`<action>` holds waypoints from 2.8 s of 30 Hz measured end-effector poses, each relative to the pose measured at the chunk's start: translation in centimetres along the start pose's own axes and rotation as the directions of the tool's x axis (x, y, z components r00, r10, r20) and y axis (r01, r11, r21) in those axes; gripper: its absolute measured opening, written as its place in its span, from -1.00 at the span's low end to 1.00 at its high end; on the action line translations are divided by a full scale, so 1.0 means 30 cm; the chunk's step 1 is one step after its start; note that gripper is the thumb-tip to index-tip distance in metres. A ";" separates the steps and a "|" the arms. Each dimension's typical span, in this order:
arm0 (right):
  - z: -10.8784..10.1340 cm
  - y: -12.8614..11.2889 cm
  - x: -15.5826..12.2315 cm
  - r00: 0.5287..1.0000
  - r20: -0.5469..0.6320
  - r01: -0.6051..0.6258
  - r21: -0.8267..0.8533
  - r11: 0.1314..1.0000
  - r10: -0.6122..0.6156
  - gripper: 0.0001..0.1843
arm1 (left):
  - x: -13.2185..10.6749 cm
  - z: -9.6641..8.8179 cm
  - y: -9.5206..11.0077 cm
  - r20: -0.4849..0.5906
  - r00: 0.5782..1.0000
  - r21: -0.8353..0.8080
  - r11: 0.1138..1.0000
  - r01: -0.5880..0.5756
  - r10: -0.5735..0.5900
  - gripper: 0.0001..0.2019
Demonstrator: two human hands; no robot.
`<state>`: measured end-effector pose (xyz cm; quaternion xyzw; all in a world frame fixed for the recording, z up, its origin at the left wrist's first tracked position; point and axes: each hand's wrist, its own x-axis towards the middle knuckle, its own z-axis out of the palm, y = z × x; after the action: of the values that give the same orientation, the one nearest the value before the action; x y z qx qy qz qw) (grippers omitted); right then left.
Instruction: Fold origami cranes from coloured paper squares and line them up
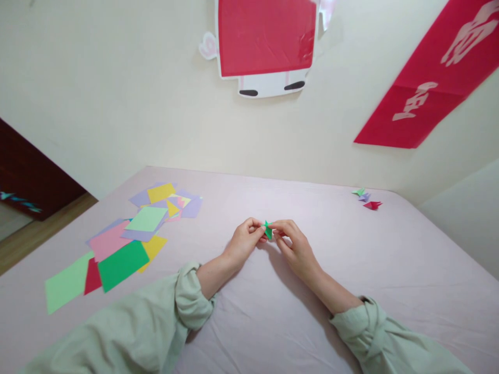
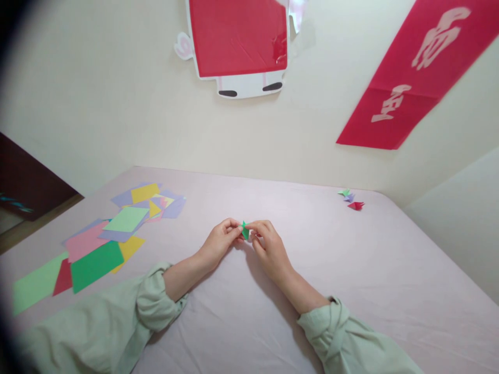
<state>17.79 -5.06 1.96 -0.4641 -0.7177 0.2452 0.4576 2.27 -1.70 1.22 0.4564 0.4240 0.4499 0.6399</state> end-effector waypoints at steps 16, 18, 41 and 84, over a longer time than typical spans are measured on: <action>0.007 0.033 0.003 0.974 0.014 -0.225 0.216 0.950 0.228 -0.89 | -0.011 0.013 -0.003 0.082 0.987 0.083 0.986 -0.146 0.139 -0.84; 0.006 0.034 0.004 0.972 0.016 -0.233 0.228 0.946 0.235 -0.89 | -0.009 0.012 -0.010 0.089 0.985 0.079 0.984 -0.157 0.150 -0.84; 0.007 0.022 0.011 0.961 0.029 -0.270 0.320 0.908 0.275 -0.83 | -0.020 0.015 -0.005 0.147 0.960 0.200 0.943 -0.265 0.238 -0.91; 0.010 0.035 0.006 0.961 0.007 -0.269 0.267 0.925 0.278 -0.80 | -0.021 0.003 -0.025 0.170 0.955 0.287 0.915 -0.283 0.243 -0.86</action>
<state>17.95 -4.42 1.09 -0.4980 -0.5996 0.3930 0.4880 2.35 -2.45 0.61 0.6319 0.3808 0.4295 0.5207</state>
